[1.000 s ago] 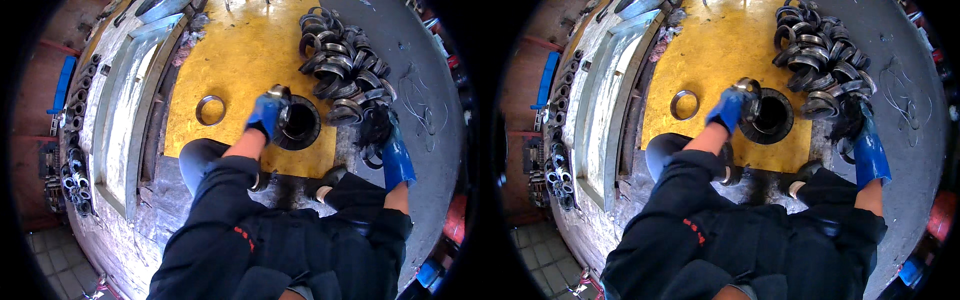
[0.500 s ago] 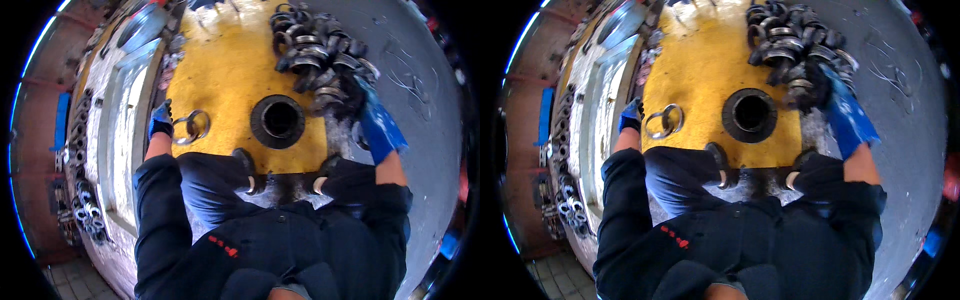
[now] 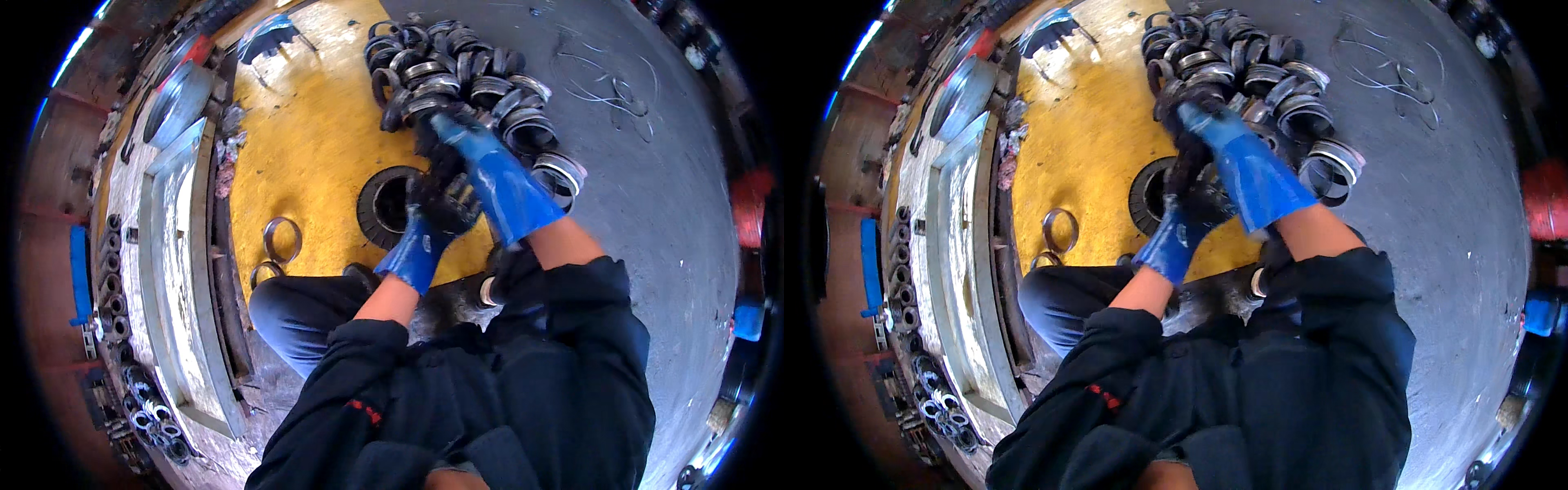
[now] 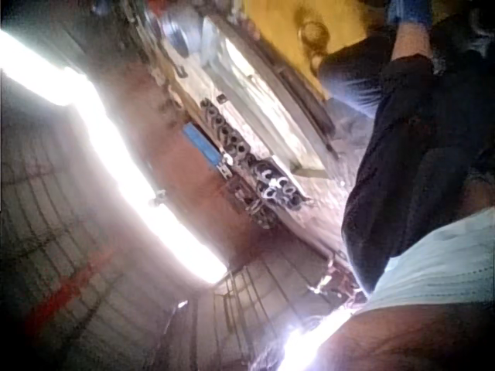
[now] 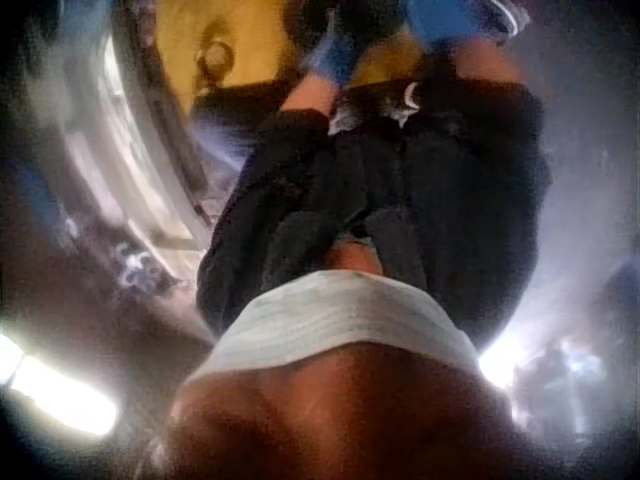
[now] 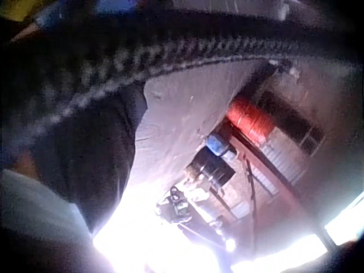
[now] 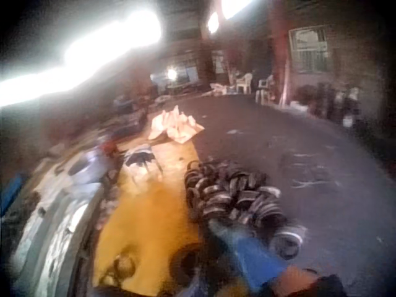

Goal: The person sits on the floor and repeatedly scrubs the inside of metal rings using a dark abrasive pad. They pick up rings from a pile, scrub them, and place them aside. The person handles multiple metal rings one at a time throughout the video.

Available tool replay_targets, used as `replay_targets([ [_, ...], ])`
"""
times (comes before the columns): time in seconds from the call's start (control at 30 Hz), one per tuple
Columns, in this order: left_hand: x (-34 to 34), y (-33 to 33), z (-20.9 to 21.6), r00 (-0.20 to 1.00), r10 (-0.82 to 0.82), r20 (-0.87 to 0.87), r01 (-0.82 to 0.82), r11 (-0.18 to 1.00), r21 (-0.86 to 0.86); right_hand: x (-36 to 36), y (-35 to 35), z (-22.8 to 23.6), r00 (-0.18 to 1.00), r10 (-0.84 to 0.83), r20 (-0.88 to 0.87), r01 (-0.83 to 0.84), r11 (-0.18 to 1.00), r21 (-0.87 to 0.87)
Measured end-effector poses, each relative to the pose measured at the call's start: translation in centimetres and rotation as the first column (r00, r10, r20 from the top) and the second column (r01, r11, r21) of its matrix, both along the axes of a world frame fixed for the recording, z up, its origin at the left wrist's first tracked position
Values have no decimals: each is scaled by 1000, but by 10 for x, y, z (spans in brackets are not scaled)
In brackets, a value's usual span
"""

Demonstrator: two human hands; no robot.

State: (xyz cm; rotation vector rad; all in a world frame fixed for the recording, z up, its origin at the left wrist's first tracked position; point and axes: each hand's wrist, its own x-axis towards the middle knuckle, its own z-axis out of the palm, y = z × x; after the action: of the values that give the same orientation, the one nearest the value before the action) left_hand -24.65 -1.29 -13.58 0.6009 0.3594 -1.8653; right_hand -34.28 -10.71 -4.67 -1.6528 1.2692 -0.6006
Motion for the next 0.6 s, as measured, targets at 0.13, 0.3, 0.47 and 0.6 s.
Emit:
replay_targets([
  [0.13,68,-8,4,996,28,89,-6,972,-233,30,39,-22,973,230,11,-220,944,-244],
  [0.3,106,-22,4,969,176,171,-79,884,-461,74,66,-33,993,86,75,-43,887,-459],
  [0.47,99,-22,28,803,288,522,-83,921,-380,101,68,-44,861,-206,464,258,965,-49],
  [0.6,119,-41,-19,674,214,707,117,914,-389,124,41,-89,723,-420,549,353,907,231],
])
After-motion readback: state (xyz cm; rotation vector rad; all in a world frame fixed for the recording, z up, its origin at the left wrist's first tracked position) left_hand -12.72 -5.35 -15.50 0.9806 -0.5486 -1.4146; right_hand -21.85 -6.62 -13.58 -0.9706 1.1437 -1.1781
